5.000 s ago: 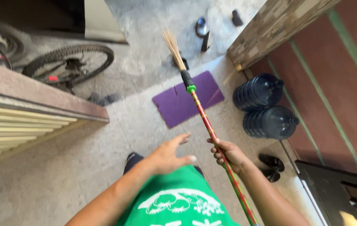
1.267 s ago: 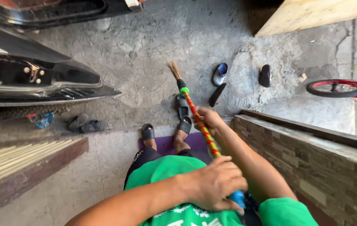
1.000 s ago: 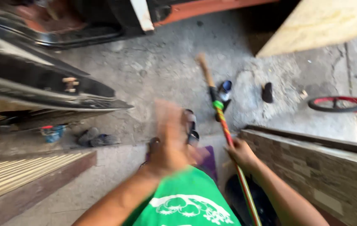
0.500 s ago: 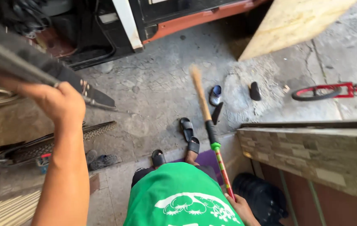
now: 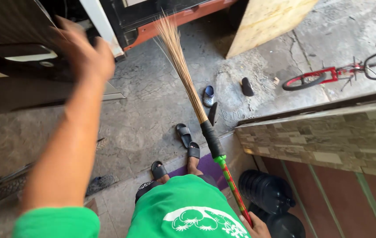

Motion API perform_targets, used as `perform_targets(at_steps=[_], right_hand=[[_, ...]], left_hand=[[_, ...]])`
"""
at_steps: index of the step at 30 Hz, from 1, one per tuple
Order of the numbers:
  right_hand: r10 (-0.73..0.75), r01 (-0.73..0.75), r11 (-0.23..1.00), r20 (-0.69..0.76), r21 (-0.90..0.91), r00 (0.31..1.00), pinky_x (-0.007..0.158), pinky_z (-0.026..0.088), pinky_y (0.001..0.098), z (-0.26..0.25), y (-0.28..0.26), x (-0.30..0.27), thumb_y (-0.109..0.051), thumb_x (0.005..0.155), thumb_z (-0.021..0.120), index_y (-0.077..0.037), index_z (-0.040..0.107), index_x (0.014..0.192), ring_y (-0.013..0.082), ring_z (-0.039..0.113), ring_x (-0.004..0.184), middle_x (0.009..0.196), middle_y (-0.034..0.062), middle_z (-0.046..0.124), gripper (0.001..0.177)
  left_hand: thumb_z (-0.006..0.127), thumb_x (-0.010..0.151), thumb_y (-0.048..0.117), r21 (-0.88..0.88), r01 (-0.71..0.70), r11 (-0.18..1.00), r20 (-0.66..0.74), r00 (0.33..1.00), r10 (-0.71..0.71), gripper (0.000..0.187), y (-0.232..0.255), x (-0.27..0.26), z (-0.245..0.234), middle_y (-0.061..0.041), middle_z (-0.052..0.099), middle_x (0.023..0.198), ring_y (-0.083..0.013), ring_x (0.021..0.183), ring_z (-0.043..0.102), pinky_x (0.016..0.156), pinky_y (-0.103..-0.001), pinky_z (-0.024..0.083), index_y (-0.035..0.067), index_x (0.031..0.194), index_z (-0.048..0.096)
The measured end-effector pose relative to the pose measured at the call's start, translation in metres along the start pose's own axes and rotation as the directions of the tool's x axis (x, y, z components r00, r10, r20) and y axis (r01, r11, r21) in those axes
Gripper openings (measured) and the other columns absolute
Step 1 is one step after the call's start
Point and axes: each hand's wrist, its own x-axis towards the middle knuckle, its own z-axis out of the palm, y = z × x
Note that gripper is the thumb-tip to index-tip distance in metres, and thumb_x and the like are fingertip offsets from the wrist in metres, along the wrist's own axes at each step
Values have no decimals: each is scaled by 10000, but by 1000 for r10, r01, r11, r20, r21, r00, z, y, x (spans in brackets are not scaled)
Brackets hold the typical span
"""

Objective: Repairing a broom by wrapping tape and securing the bristles to the handle.

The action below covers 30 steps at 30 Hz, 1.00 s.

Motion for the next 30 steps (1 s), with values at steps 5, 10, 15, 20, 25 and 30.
perform_targets(at_steps=[5, 10, 15, 20, 25, 30], right_hand=[[-91, 93, 995, -65, 36, 994, 606, 506, 303, 1, -8, -18, -349, 895, 706, -87, 731, 963, 115, 646, 600, 588, 79, 652, 271], [-309, 318, 938, -84, 140, 947, 590, 473, 308, -8, -30, -16, -295, 899, 696, -59, 708, 982, 114, 602, 601, 593, 58, 610, 250], [-502, 488, 842, 6, 231, 865, 721, 487, 323, -20, -63, 4, -346, 954, 626, -24, 631, 1150, 141, 574, 789, 811, 65, 590, 377], [-684, 648, 620, -99, 442, 723, 1060, 414, 356, -51, -207, 0, -414, 994, 538, 19, 464, 1433, 199, 557, 1229, 1295, 136, 613, 621], [-699, 739, 478, -303, 475, 647, 1052, 433, 371, -93, -322, 1, -407, 1008, 558, 19, 395, 1507, 219, 546, 1213, 1323, 142, 579, 676], [-825, 900, 257, -406, 351, 394, 1069, 482, 326, -142, -419, 1, -207, 969, 705, 6, 443, 1474, 163, 596, 1212, 1310, 89, 606, 607]], left_hand=[[731, 896, 270, -621, 520, 587, 723, 669, 171, 384, 193, -106, -43, -139, 687, 1099, -237, 1057, 641, 928, -386, 519, 11, 1135, 580], [672, 963, 348, -509, 854, 112, 800, 420, 429, 574, 273, -137, -82, -147, 688, 1268, -238, 1217, 629, 1019, -371, 499, 62, 1415, 465], [618, 1015, 231, -587, 809, -38, 703, 532, 473, 355, 305, -126, -113, -156, 713, 1134, -233, 1050, 724, 919, -402, 612, 35, 1297, 528], [705, 984, 163, -698, 715, 48, 665, 622, 413, 248, 328, -150, -104, -107, 738, 1026, -178, 976, 720, 880, -356, 601, 21, 1156, 597], [763, 927, 98, -679, 731, 68, 694, 610, 383, 223, 350, -174, -106, -54, 733, 937, -135, 875, 713, 790, -310, 600, 28, 1087, 624], [740, 889, 48, -581, 813, 42, 772, 534, 346, 281, 362, -186, -110, -17, 737, 972, -102, 877, 703, 783, -285, 602, 63, 1160, 666]])
